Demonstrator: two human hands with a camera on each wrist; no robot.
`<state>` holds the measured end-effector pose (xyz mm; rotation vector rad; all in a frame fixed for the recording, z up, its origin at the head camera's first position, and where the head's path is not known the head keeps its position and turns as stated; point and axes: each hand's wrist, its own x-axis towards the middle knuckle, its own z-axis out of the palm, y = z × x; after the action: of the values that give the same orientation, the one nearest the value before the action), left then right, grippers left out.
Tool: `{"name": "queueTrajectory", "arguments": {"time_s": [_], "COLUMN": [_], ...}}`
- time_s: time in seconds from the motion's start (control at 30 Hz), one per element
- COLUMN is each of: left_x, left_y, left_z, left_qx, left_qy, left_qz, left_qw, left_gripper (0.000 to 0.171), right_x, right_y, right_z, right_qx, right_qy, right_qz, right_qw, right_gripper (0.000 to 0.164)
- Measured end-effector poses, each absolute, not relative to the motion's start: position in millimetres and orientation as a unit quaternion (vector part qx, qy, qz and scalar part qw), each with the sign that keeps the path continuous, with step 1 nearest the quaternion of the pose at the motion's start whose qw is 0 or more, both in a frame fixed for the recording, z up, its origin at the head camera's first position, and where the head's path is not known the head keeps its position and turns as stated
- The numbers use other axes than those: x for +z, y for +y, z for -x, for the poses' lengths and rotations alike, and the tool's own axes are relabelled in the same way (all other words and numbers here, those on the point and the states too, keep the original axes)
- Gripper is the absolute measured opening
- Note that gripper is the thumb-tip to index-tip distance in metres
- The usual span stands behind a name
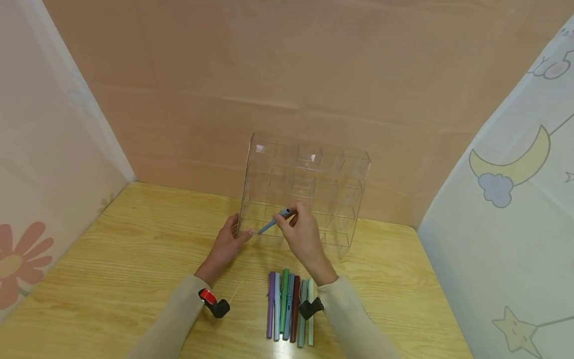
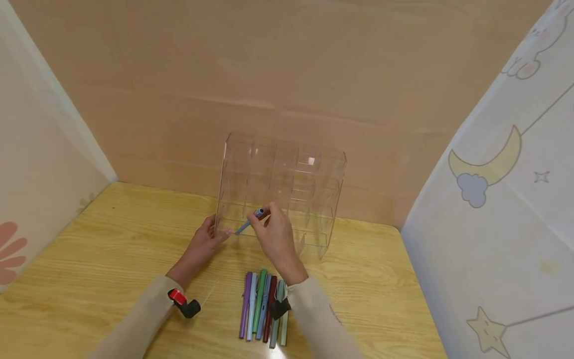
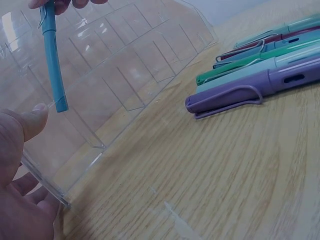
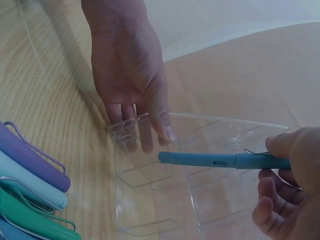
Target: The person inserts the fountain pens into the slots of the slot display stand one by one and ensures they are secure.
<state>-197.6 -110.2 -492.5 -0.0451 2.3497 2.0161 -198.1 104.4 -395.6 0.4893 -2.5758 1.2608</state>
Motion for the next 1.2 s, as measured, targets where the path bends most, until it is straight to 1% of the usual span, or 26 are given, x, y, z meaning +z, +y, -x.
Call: {"name": "queueTrajectory", "arguments": {"time_s": [0.43,0.77,1.2], "left_x": [-495.0,-494.7,-496.7], "left_y": [-109.5,-104.9,-105.2], "left_z": [199.9,199.3,201.1], "left_qx": [0.652,0.644,0.641], "left_qy": [0.758,0.764,0.766], "left_qz": [0.018,0.019,0.022], "left_qw": [0.023,0.029,0.029], "left_gripper": [0.079,0.079,0.079], "right_x": [-409.2,-417.5,-426.8], "right_y": [99.1,99.5,99.4], "right_z": [198.4,200.2,200.6], "right_qx": [0.426,0.411,0.392], "right_qy": [-0.889,-0.895,-0.902], "right_qz": [-0.146,-0.152,-0.166], "right_qw": [0.082,0.085,0.072], "right_gripper": [0.026,0.026,0.027]}}
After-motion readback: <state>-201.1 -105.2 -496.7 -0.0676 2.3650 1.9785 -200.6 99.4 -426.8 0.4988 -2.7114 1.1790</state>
